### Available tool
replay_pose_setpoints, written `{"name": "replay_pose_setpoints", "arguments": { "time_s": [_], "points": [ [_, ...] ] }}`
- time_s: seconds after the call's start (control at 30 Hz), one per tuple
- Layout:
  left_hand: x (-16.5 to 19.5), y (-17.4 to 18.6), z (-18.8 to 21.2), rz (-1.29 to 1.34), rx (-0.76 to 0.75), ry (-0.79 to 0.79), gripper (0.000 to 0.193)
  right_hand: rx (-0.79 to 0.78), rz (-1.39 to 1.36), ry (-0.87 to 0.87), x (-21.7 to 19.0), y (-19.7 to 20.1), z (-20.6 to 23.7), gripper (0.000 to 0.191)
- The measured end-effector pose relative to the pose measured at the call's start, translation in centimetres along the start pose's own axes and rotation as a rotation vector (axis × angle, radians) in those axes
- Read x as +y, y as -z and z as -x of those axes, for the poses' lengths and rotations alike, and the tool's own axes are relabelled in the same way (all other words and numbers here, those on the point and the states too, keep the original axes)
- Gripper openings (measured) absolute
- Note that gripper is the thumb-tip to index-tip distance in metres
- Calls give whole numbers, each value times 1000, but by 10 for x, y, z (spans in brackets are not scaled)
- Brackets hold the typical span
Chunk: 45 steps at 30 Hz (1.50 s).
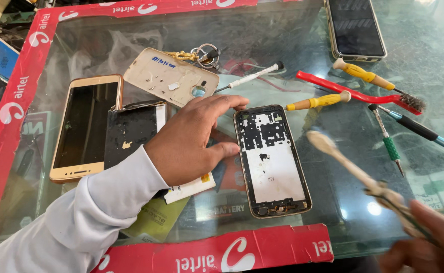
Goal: The person uses a screwdriver to remove screws from the back of a white smartphone, then flips it to access the front. They continue unscrewing internal components and use a brush to clean the exposed interior. The phone remains disassembled throughout the clip.
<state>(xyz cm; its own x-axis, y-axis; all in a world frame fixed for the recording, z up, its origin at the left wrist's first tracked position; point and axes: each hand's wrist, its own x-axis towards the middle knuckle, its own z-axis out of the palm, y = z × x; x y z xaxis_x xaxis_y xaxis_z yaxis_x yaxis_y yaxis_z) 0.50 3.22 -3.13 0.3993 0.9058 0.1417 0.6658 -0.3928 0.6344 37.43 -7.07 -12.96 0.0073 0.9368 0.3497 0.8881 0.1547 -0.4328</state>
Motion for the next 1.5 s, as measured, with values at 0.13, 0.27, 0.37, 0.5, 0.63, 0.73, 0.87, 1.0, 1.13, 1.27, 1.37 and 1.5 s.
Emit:
{"name": "replay_pose_setpoints", "arguments": {
  "time_s": [0.13,0.27,0.37,0.5,0.63,0.73,0.87,1.0,1.13,1.27,1.37,1.5],
  "points": [
    [6,2,3,-40,-2,-100,93,102,-17,45,-107,7,-23,39],
    [7,3,5,-81,20,-116,104,96,-97,124,-150,8,-51,33],
    [6,2,5,-36,24,-49,100,52,-114,178,-156,5,-62,32],
    [3,2,5,-67,24,-53,99,22,-245,116,-154,0,-64,29],
    [2,0,3,-55,14,-46,112,-38,-312,223,-152,-1,-64,28],
    [3,-1,2,-52,22,-61,118,97,-269,121,-149,2,-64,27],
    [5,-1,3,-29,5,-30,120,-24,-216,176,-145,1,-62,32],
    [7,-1,3,-27,9,-34,118,-71,-310,183,-138,1,-58,29],
    [7,0,2,26,-12,-4,110,37,-281,82,-130,5,-52,24],
    [5,-1,3,-49,20,-68,98,-30,-249,264,-126,5,-43,31],
    [4,-2,3,-136,35,-164,85,9,-293,177,-126,5,-40,30],
    [6,0,2,-115,-53,-102,78,16,-279,123,-126,5,-40,30]
  ]
}}
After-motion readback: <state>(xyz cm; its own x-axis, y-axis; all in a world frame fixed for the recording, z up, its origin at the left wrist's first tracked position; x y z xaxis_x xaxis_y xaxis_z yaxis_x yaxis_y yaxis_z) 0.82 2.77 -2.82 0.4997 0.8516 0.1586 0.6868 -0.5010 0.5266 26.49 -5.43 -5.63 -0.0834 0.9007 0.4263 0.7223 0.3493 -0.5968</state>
